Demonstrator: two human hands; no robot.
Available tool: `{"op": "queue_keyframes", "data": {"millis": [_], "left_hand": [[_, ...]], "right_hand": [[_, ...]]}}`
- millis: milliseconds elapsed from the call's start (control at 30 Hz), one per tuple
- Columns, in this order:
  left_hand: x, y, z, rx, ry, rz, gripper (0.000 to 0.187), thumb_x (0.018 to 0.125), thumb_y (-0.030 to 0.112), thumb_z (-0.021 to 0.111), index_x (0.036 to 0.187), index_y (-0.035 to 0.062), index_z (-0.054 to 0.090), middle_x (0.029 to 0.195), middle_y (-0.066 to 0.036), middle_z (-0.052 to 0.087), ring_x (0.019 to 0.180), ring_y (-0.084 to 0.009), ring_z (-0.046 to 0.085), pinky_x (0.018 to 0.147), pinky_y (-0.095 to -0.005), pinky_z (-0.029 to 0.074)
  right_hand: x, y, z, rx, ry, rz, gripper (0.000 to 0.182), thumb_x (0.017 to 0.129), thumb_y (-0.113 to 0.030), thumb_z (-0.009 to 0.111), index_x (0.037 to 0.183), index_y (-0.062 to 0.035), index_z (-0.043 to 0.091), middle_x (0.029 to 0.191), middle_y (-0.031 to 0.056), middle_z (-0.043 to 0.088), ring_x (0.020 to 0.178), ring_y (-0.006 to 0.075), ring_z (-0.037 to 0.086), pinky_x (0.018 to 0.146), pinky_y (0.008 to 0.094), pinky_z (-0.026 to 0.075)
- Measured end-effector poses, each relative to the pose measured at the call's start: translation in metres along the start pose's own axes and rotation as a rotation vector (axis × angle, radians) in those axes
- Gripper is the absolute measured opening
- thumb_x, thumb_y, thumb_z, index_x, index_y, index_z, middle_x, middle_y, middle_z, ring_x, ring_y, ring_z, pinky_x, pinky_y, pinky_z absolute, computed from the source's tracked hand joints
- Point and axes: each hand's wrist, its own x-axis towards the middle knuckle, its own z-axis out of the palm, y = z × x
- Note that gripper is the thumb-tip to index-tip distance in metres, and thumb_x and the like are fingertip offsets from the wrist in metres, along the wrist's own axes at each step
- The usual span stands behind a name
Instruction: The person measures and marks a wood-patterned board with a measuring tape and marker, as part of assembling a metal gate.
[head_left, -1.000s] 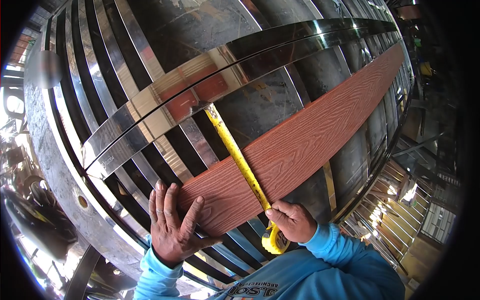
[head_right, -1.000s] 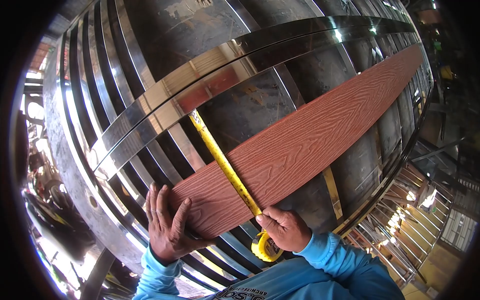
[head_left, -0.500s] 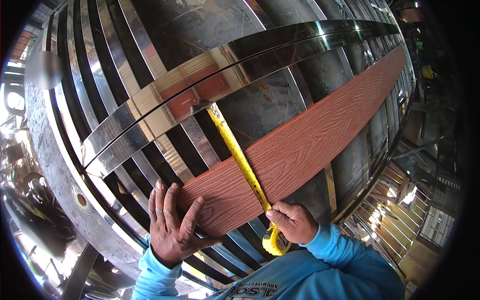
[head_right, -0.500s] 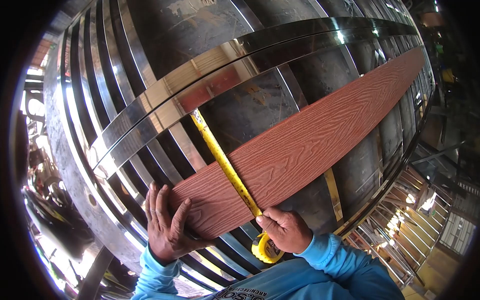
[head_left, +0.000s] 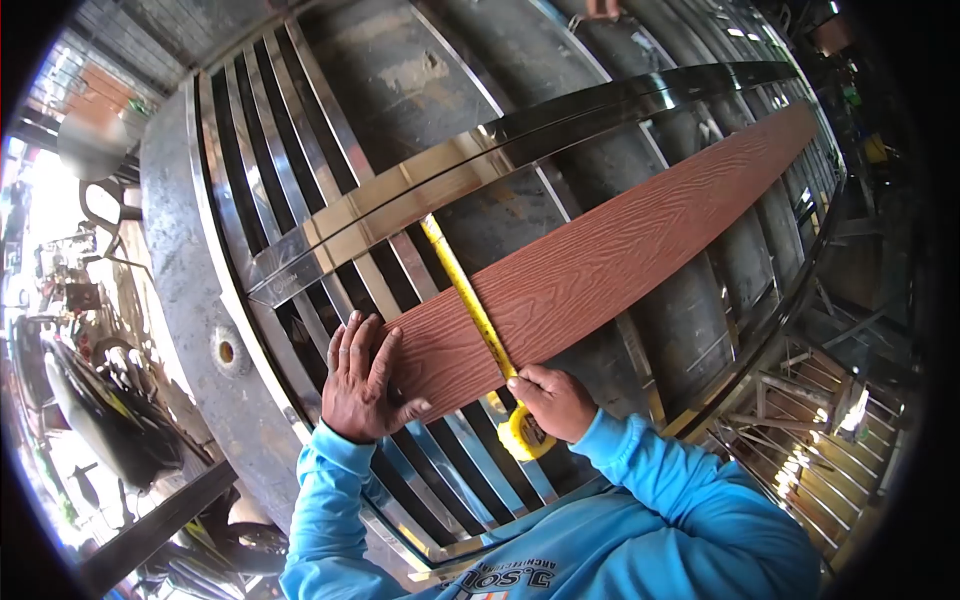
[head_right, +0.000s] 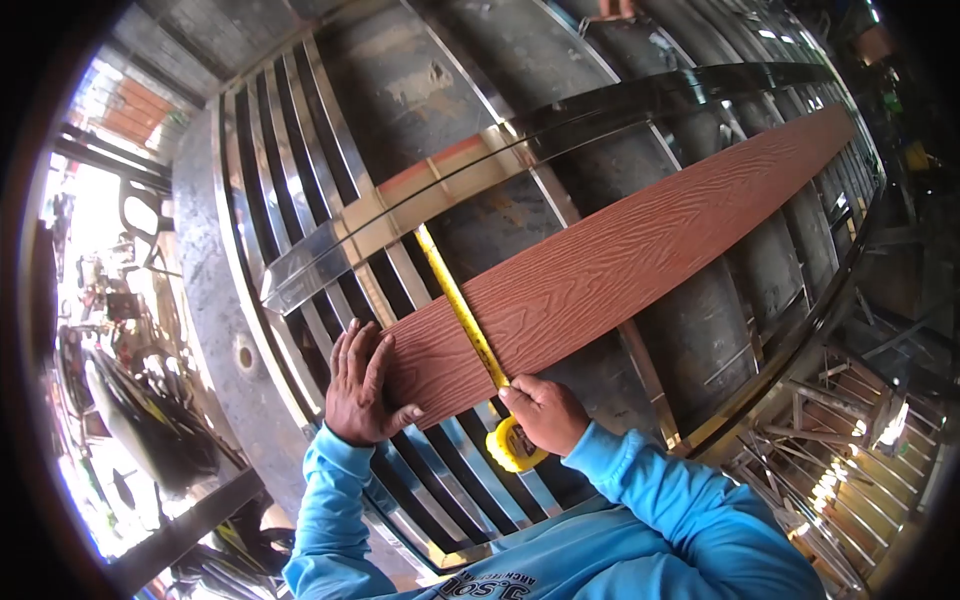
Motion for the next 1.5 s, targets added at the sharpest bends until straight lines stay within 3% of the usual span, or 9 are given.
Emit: {"op": "queue_keyframes", "data": {"millis": [167,333,400,500,733,867,900,1200,1500], "left_hand": [[-0.006,0.009,-0.001,-0.008,0.051,0.018,0.087,0.087,0.066,0.052,0.144,0.0008,0.045,0.147,-0.029,0.041,0.139,-0.0501,0.035,0.115,-0.0573,0.028],[-0.013,0.007,0.030,-0.589,0.246,-0.206,0.090,0.092,0.061,0.051,0.150,-0.0056,0.031,0.156,-0.029,0.028,0.143,-0.0429,0.034,0.118,-0.0468,0.028],[-0.025,0.009,0.030,-0.069,0.249,-0.251,0.089,0.095,0.064,0.042,0.150,-0.0052,0.032,0.154,-0.028,0.032,0.142,-0.0446,0.033,0.117,-0.0505,0.028],[-0.052,0.099,0.053,0.031,0.463,-0.421,0.054,0.096,0.017,0.067,0.146,0.0117,0.048,0.152,-0.019,0.041,0.134,-0.0291,0.045,0.106,-0.0445,0.045],[-0.035,0.371,0.160,0.006,0.694,-0.432,0.048,0.095,0.020,0.061,0.136,-0.0020,0.050,0.144,-0.025,0.045,0.133,-0.0412,0.044,0.110,-0.0508,0.039],[0.078,0.535,0.198,-0.531,0.676,-0.346,0.041,0.092,0.014,0.063,0.130,0.0012,0.056,0.142,-0.022,0.049,0.131,-0.0408,0.047,0.108,-0.0522,0.039],[0.101,0.555,0.194,-0.010,0.577,-0.141,0.041,0.091,0.015,0.063,0.130,0.0015,0.057,0.142,-0.022,0.049,0.130,-0.0413,0.048,0.108,-0.0520,0.039],[0.335,0.687,0.234,-0.107,0.517,0.062,0.035,0.091,0.018,0.064,0.122,0.0015,0.061,0.131,-0.022,0.056,0.120,-0.0421,0.054,0.102,-0.0508,0.042],[0.628,0.841,0.343,-0.207,0.477,0.209,0.025,0.083,0.014,0.071,0.106,0.0065,0.068,0.115,-0.018,0.063,0.102,-0.0412,0.060,0.087,-0.0487,0.050]], "right_hand": [[-0.022,0.011,-0.020,0.300,-0.149,-0.152,0.030,0.102,-0.034,0.056,0.097,-0.0059,0.064,0.077,0.0060,0.063,0.073,0.0109,0.055,0.071,0.0347,0.049],[-0.111,0.023,-0.128,0.145,-0.275,-0.343,0.032,0.104,-0.040,0.052,0.103,-0.0094,0.061,0.088,0.0110,0.064,0.083,0.0225,0.064,0.079,0.0374,0.050],[-0.156,0.045,-0.184,0.043,-0.227,-0.310,0.032,0.103,-0.041,0.052,0.105,-0.0103,0.061,0.090,0.0129,0.066,0.086,0.0280,0.066,0.080,0.0401,0.050],[-0.231,0.107,-0.276,0.038,-0.056,-0.279,0.034,0.102,-0.042,0.055,0.113,-0.0105,0.064,0.099,0.0118,0.070,0.092,0.0255,0.069,0.083,0.0379,0.052],[-0.396,0.240,-0.478,0.135,0.103,-0.182,0.032,0.104,-0.037,0.055,0.104,-0.0069,0.066,0.088,0.0050,0.068,0.082,0.0137,0.063,0.078,0.0318,0.051],[-0.458,0.280,-0.560,0.301,0.213,-0.178,0.030,0.105,-0.033,0.054,0.100,-0.0053,0.065,0.083,0.0039,0.066,0.078,0.0123,0.062,0.073,0.0304,0.051],[-0.463,0.299,-0.574,0.328,0.240,-0.185,0.030,0.105,-0.033,0.054,0.100,-0.0051,0.065,0.083,0.0036,0.066,0.078,0.0121,0.062,0.073,0.0301,0.051],[-0.437,0.385,-0.701,0.486,0.372,-0.076,0.025,0.104,-0.025,0.056,0.105,-0.0016,0.064,0.086,0.0050,0.067,0.079,0.0146,0.063,0.075,0.0309,0.051],[-0.376,0.415,-0.971,0.425,0.419,0.170,0.027,0.102,-0.029,0.058,0.100,-0.0034,0.066,0.085,0.0037,0.067,0.079,0.0126,0.062,0.074,0.0309,0.051]]}}
